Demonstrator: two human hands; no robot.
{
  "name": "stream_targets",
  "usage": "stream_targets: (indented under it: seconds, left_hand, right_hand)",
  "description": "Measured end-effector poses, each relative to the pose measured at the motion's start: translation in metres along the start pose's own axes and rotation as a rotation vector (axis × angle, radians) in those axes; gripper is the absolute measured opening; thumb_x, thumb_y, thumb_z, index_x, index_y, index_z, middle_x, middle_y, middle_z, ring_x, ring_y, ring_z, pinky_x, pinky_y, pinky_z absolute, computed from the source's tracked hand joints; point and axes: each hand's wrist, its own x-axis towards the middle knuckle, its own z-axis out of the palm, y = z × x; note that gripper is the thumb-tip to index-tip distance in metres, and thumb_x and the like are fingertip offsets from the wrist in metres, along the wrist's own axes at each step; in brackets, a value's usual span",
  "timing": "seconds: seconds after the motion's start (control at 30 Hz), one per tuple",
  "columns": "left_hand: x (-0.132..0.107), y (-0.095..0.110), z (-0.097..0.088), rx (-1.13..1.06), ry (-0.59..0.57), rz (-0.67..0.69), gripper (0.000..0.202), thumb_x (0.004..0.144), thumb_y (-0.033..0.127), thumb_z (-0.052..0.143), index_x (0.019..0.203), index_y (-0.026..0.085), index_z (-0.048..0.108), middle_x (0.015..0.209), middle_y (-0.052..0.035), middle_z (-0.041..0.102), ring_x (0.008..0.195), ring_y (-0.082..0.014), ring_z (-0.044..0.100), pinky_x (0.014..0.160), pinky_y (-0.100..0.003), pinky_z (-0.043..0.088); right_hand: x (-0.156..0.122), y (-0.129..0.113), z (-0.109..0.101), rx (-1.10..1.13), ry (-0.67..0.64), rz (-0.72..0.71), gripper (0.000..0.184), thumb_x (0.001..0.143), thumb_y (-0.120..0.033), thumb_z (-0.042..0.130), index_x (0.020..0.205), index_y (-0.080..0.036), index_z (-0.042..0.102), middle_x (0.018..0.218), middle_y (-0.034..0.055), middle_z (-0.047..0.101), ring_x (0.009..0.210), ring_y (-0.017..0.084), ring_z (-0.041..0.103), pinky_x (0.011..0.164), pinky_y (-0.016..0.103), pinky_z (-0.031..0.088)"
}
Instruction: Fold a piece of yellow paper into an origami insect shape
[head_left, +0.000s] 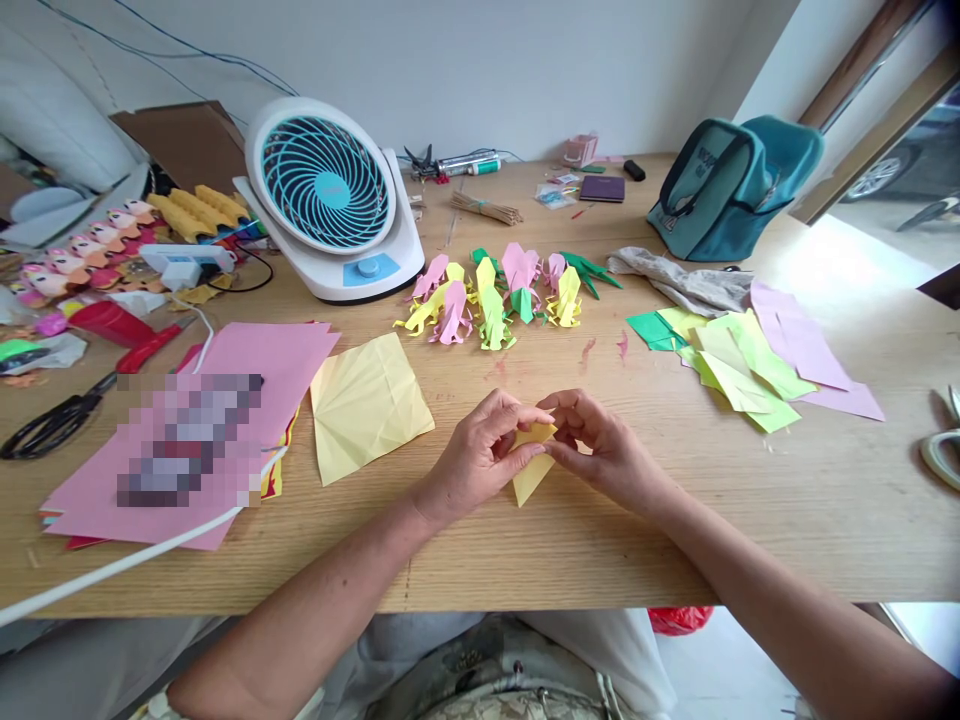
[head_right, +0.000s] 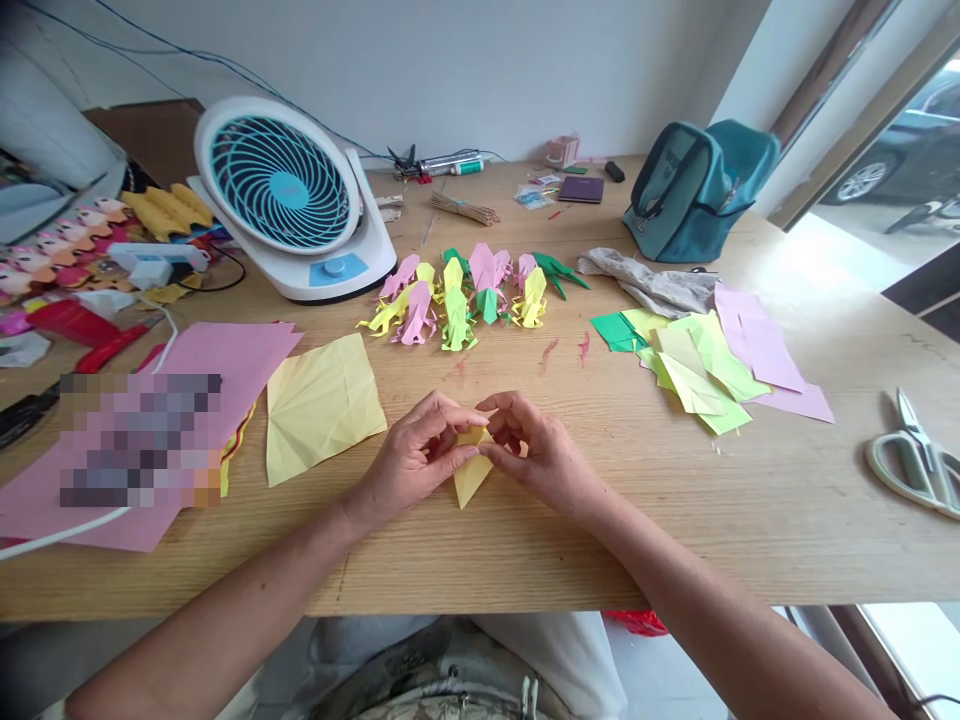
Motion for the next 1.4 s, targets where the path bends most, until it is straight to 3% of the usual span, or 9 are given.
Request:
stream_targets:
  seconds: [0.43, 0.7, 0.9, 1.07, 1.23, 1.4]
  left_hand:
    - [0.001, -0.001, -0.006, 0.047, 0.010, 0.034, 0.018, 0.088, 0.021, 0.069, 0.103, 0.021, 0.059, 0.093, 0.0011, 0.052, 0.059, -0.0041, 0.043, 0.053, -0.017, 0.038]
    - [0.004, 0.001, -0.017, 0.063, -0.088, 0.048, 0.018, 0.083, 0.022, 0.073, 0.088, 0.019, 0.055, 0.096, -0.0013, 0.049, 0.068, -0.0076, 0.042, 0.061, -0.020, 0.040]
    - [0.005, 0.005, -0.019, 0.050, -0.125, 0.083, 0.012, 0.086, 0.018, 0.069, 0.086, 0.018, 0.057, 0.091, 0.0000, 0.055, 0.063, -0.0060, 0.042, 0.060, -0.019, 0.040]
    - [0.006, 0.003, -0.019, 0.102, -0.119, 0.037, 0.008, 0.086, 0.019, 0.068, 0.087, 0.017, 0.060, 0.086, 0.0003, 0.057, 0.062, -0.0073, 0.042, 0.060, -0.021, 0.038]
    - [0.008, 0.002, -0.021, 0.079, -0.157, 0.007, 0.008, 0.087, 0.025, 0.068, 0.087, 0.017, 0.064, 0.087, -0.0018, 0.053, 0.073, -0.0105, 0.050, 0.064, -0.022, 0.039]
    - [0.010, -0.003, -0.021, -0.040, -0.195, -0.033, 0.009, 0.087, 0.025, 0.066, 0.084, 0.017, 0.064, 0.090, -0.0014, 0.050, 0.065, -0.0076, 0.041, 0.059, -0.021, 0.037]
  right_hand:
    - [-0.001, -0.002, -0.002, -0.018, 0.004, -0.038, 0.027, 0.093, -0.026, 0.062, 0.118, -0.025, 0.051, 0.079, -0.0034, 0.056, 0.065, 0.010, 0.045, 0.061, 0.026, 0.038]
    - [-0.005, -0.005, -0.004, -0.180, -0.017, -0.090, 0.014, 0.095, -0.022, 0.056, 0.109, -0.024, 0.056, 0.076, -0.0033, 0.051, 0.066, 0.010, 0.044, 0.060, 0.026, 0.036]
    - [-0.004, -0.009, -0.002, -0.197, -0.055, -0.071, 0.019, 0.092, -0.019, 0.057, 0.111, -0.023, 0.054, 0.076, -0.0037, 0.052, 0.066, 0.010, 0.045, 0.061, 0.025, 0.038]
    - [-0.004, -0.009, -0.002, -0.214, -0.062, -0.053, 0.021, 0.092, -0.021, 0.057, 0.112, -0.023, 0.052, 0.076, -0.0033, 0.053, 0.064, 0.011, 0.045, 0.058, 0.025, 0.037]
    - [-0.004, -0.009, -0.001, -0.230, -0.069, -0.050, 0.020, 0.092, -0.025, 0.057, 0.111, -0.024, 0.053, 0.077, -0.0020, 0.055, 0.064, 0.011, 0.046, 0.057, 0.025, 0.037]
    - [-0.005, -0.011, -0.004, -0.250, -0.084, -0.050, 0.021, 0.091, -0.022, 0.056, 0.112, -0.023, 0.054, 0.078, -0.0023, 0.056, 0.064, 0.011, 0.046, 0.059, 0.024, 0.038]
